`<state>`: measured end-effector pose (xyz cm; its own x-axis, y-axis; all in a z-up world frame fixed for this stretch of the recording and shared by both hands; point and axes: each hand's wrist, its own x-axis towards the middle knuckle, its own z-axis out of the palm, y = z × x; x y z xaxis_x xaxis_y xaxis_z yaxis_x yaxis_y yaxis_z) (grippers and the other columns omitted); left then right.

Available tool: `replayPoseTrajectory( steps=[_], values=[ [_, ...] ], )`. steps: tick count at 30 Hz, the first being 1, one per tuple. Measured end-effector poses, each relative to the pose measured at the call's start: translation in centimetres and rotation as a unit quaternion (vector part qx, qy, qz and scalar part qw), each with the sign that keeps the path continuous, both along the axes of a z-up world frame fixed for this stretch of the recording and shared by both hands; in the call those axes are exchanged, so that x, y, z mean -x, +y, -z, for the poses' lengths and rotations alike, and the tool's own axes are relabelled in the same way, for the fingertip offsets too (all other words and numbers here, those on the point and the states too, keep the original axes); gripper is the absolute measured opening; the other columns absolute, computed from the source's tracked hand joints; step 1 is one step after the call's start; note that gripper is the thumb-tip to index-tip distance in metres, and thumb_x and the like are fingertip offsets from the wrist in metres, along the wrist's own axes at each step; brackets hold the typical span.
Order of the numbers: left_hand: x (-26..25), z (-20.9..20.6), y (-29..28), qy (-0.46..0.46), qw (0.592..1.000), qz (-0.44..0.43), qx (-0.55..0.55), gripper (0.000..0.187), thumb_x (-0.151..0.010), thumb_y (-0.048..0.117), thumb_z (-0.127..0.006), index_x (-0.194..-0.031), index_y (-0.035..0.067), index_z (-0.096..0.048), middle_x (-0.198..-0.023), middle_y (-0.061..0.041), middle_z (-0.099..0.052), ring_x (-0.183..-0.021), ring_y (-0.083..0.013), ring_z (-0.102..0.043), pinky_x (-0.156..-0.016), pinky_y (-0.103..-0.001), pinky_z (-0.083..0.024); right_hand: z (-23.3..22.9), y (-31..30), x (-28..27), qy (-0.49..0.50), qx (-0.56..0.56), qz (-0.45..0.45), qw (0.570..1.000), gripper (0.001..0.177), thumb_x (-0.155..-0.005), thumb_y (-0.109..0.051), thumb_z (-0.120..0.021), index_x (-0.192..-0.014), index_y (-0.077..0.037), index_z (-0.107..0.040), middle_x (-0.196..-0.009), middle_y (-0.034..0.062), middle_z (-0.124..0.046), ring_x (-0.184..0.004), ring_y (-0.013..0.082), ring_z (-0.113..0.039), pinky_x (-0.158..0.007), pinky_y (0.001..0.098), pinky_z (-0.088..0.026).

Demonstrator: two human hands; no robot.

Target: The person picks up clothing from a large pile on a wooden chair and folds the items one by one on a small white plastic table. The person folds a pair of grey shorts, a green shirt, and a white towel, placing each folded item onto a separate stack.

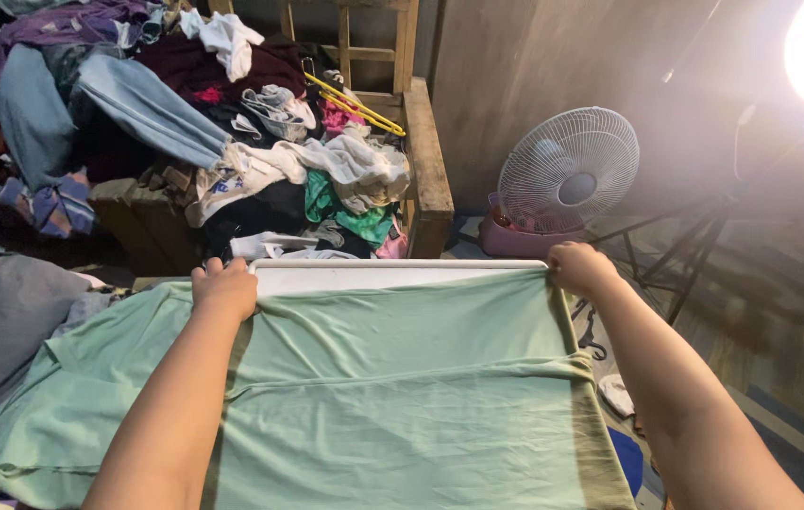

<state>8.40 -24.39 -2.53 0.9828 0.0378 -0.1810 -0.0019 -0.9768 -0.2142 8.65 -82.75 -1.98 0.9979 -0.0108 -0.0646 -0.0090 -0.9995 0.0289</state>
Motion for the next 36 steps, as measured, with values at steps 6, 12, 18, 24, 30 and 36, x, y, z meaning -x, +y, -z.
replayPoseTrajectory(
  steps=[6, 12, 18, 24, 30, 36],
  values=[
    [0.4, 0.7, 2.1, -0.073, 0.985, 0.152, 0.036, 0.027, -0.085, 0.013, -0.067, -0.105, 0.029, -0.075, -0.130, 0.010, -0.062, -0.130, -0.0214, -0.050, -0.107, -0.046, -0.036, 0.8, -1.2, 1.3, -0.019, -0.082, 0.018, 0.996, 0.037, -0.079, -0.017, -0.074, -0.115, -0.009, -0.068, -0.103, 0.0146, -0.074, -0.103, 0.0344, -0.070, -0.088, 0.0453, -0.056],
    [2.4, -2.1, 4.2, -0.018, 0.985, 0.161, 0.060, 0.040, -0.076, 0.021, -0.076, -0.115, 0.028, -0.069, -0.115, 0.006, -0.068, -0.122, -0.0205, -0.056, -0.106, -0.049, -0.036, -0.1, -1.6, 3.3, 0.025, -0.037, -0.047, 0.998, 0.038, -0.074, -0.019, -0.078, -0.110, -0.010, -0.070, -0.103, 0.0148, -0.073, -0.101, 0.0354, -0.068, -0.087, 0.0454, -0.055],
    [8.2, -5.5, 6.1, -0.034, 0.974, 0.212, -0.065, 0.050, -0.073, 0.032, -0.081, -0.122, 0.033, -0.067, -0.116, 0.010, -0.064, -0.128, -0.0152, -0.051, -0.112, -0.050, -0.033, -3.4, -2.6, 8.8, 0.010, -0.015, -0.103, 0.994, 0.019, -0.075, -0.017, -0.074, -0.089, -0.005, -0.068, -0.090, 0.0134, -0.071, -0.097, 0.0309, -0.066, -0.088, 0.0446, -0.054],
    [15.4, -8.2, 7.3, -0.053, 0.964, 0.219, -0.139, 0.044, -0.078, 0.030, -0.075, -0.120, 0.037, -0.065, -0.111, 0.014, -0.062, -0.125, -0.0108, -0.052, -0.117, -0.049, -0.032, -7.7, -1.8, 18.1, 0.057, 0.070, -0.120, 0.989, 0.017, -0.074, -0.025, -0.079, -0.083, -0.013, -0.070, -0.085, 0.0051, -0.070, -0.101, 0.0242, -0.064, -0.096, 0.0419, -0.050],
    [21.0, -6.9, 8.9, 0.014, 0.969, 0.165, -0.185, 0.044, -0.084, 0.035, -0.072, -0.126, 0.038, -0.060, -0.116, 0.015, -0.060, -0.124, -0.0096, -0.053, -0.118, -0.050, -0.032, -5.9, -1.6, 25.2, 0.133, 0.061, -0.124, 0.981, 0.014, -0.077, -0.023, -0.076, -0.090, -0.020, -0.074, -0.092, -0.0026, -0.071, -0.097, 0.0180, -0.063, -0.098, 0.0378, -0.048],
    [23.4, -6.2, 10.4, -0.030, 0.985, 0.097, -0.140, 0.040, -0.084, 0.024, -0.068, -0.122, 0.038, -0.061, -0.110, 0.017, -0.065, -0.121, -0.0079, -0.057, -0.117, -0.046, -0.036, -3.8, -3.8, 28.7, 0.032, -0.063, -0.112, 0.991, 0.017, -0.074, -0.013, -0.077, -0.090, -0.012, -0.073, -0.083, 0.0035, -0.074, -0.087, 0.0232, -0.069, -0.088, 0.0409, -0.054]
  ],
)
